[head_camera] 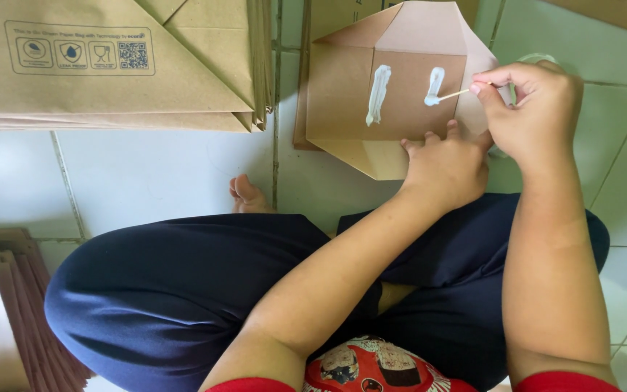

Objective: The person applies adhesive using a cotton swab to the interior flaps of a paper bag and presses the folds together by hand.

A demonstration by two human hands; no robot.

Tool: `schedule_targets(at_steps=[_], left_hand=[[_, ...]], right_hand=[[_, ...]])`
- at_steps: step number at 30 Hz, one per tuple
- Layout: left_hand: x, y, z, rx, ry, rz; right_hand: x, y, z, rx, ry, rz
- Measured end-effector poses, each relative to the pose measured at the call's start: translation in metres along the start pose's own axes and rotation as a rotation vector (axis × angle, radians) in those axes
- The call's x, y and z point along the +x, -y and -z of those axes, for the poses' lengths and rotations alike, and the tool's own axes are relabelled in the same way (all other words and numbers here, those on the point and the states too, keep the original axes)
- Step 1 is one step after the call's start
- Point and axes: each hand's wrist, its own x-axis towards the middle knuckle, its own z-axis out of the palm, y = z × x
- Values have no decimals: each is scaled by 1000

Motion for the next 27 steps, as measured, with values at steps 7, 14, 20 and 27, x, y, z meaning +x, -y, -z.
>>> schedule_targets(at_steps=[7,14,20,27], left_hand=[[-1,0,0,1,41,-6],[-1,-1,5,-1,97,-7],[-1,0,3,7,74,-12],[1,0,-1,43,68,-18]], right_hand=[[5,-5,-5,-42,84,-26],[7,-7,-11,7,-24,71],[5,-8,-8,17,-121,48],[4,-21,-13,-39,-204,185]])
